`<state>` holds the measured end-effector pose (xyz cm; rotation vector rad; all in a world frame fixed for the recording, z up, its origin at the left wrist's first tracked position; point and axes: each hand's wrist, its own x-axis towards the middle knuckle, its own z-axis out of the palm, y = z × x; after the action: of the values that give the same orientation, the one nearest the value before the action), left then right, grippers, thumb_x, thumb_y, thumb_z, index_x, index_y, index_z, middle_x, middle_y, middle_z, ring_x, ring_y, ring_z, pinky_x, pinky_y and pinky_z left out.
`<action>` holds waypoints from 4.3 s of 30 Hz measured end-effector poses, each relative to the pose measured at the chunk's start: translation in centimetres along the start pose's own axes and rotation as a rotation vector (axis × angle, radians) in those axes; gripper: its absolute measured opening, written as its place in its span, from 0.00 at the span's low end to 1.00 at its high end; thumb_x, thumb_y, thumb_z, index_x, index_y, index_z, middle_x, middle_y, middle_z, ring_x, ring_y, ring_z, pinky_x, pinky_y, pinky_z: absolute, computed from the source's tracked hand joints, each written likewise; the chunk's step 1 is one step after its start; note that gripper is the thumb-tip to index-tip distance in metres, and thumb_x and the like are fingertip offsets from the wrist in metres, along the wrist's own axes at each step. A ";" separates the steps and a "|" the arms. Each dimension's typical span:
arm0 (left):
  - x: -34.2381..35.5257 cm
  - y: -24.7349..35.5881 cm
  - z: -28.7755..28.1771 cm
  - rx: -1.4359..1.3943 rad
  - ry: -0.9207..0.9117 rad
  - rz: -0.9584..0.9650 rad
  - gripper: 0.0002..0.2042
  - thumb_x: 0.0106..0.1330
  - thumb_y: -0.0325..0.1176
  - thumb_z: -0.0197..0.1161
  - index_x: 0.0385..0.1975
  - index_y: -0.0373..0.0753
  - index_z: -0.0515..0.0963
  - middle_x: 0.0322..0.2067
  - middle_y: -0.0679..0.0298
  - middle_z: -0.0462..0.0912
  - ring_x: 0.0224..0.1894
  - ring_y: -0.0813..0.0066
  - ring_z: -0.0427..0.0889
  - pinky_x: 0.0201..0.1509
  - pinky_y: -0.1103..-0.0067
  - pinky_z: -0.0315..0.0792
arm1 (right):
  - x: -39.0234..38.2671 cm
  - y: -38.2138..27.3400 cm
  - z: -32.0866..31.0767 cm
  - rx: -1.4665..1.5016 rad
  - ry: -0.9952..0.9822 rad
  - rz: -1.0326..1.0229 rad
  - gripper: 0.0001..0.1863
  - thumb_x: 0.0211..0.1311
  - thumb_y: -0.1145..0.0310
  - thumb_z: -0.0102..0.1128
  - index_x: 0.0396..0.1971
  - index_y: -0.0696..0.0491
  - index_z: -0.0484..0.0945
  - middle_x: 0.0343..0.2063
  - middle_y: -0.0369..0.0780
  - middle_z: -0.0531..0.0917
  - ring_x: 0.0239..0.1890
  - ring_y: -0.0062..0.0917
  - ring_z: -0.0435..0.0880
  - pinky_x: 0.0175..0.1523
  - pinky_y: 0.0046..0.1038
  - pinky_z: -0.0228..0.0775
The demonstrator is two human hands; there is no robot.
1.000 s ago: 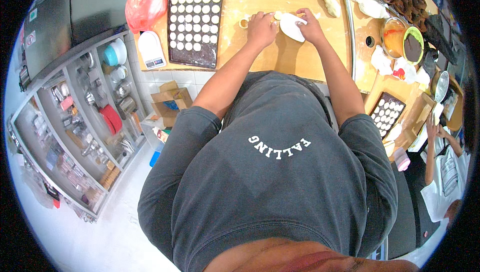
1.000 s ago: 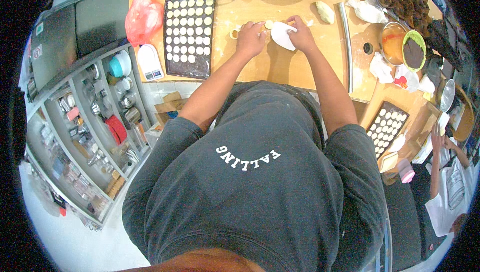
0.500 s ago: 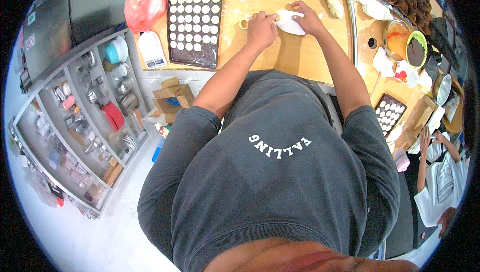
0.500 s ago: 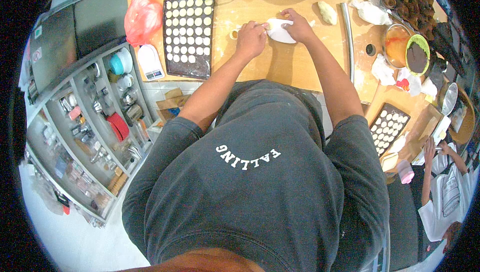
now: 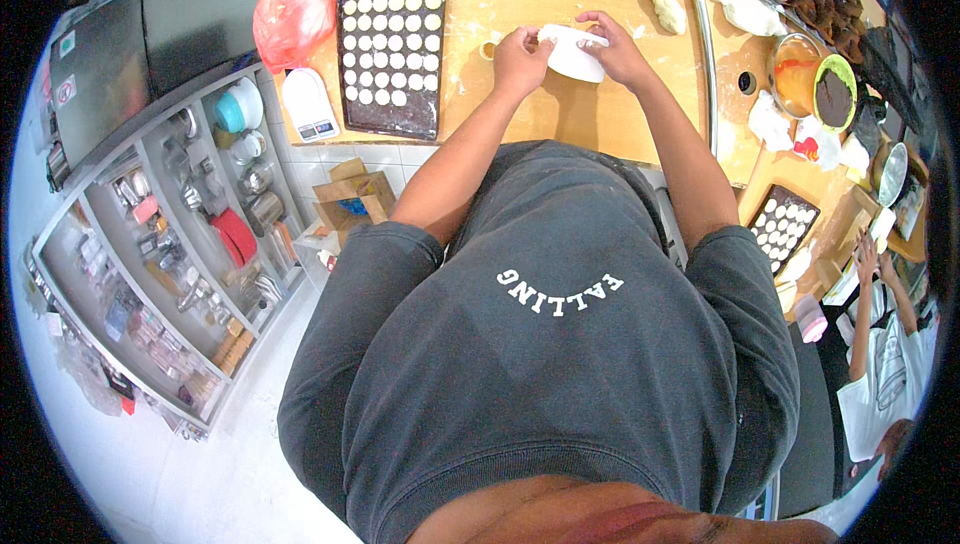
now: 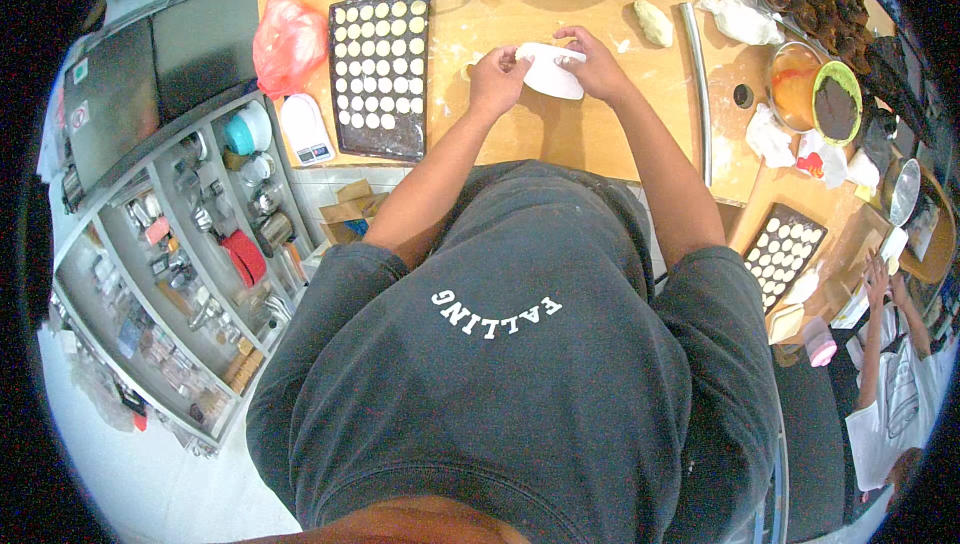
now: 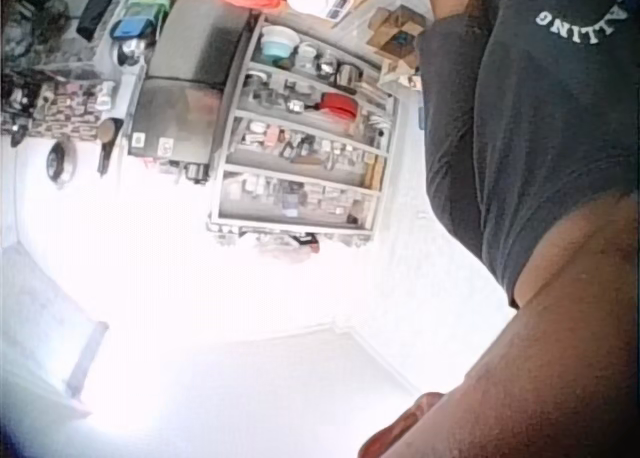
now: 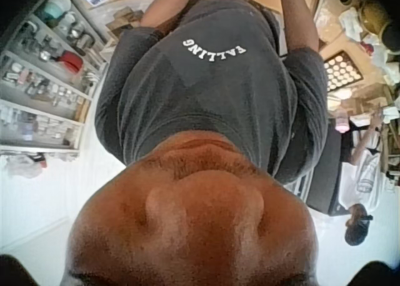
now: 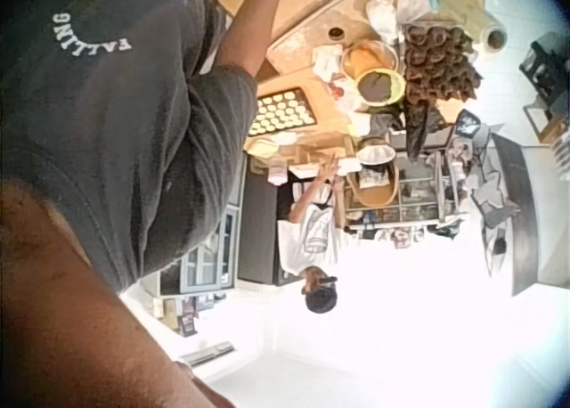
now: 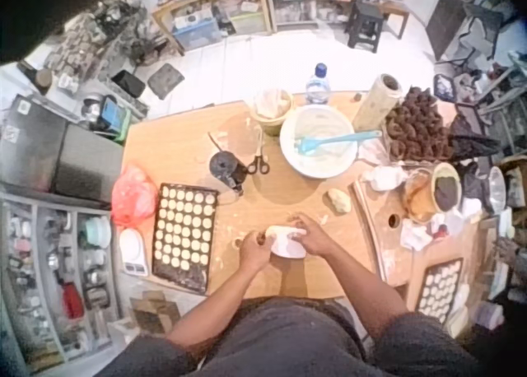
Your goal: The person uses a scraper and their hands to shape pieces of dough on a wooden counter, then places the formed pieces onto a tray.
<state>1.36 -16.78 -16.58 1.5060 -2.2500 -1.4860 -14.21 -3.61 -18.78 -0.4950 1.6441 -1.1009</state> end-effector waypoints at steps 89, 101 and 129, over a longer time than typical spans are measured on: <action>-1.6 -19.5 -24.8 0.285 -0.340 0.316 0.11 0.62 0.42 0.73 0.39 0.45 0.89 0.34 0.60 0.90 0.36 0.63 0.89 0.44 0.70 0.80 | -4.9 1.1 28.3 -1.154 0.250 0.171 0.21 0.71 0.49 0.51 0.51 0.50 0.75 0.41 0.47 0.88 0.49 0.45 0.87 0.65 0.82 0.44; -1.6 -19.5 -24.4 0.494 -0.218 0.423 0.13 0.61 0.35 0.70 0.47 0.47 0.85 0.35 0.65 0.89 0.44 0.61 0.82 0.50 0.64 0.77 | -5.1 1.1 28.4 -1.156 0.299 0.125 0.22 0.71 0.48 0.52 0.52 0.50 0.75 0.40 0.46 0.88 0.47 0.44 0.87 0.66 0.81 0.44; -1.4 -20.8 -25.0 0.569 -0.165 0.791 0.21 0.53 0.37 0.76 0.49 0.49 0.85 0.40 0.66 0.85 0.48 0.61 0.76 0.54 0.64 0.69 | -5.8 2.2 29.5 -1.055 0.399 0.150 0.21 0.73 0.49 0.52 0.52 0.50 0.75 0.44 0.46 0.87 0.52 0.43 0.85 0.70 0.74 0.44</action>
<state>28.98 -33.95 -17.67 0.3794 -2.9864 -0.7872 15.15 -10.30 -18.38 -0.8205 2.5224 -0.1262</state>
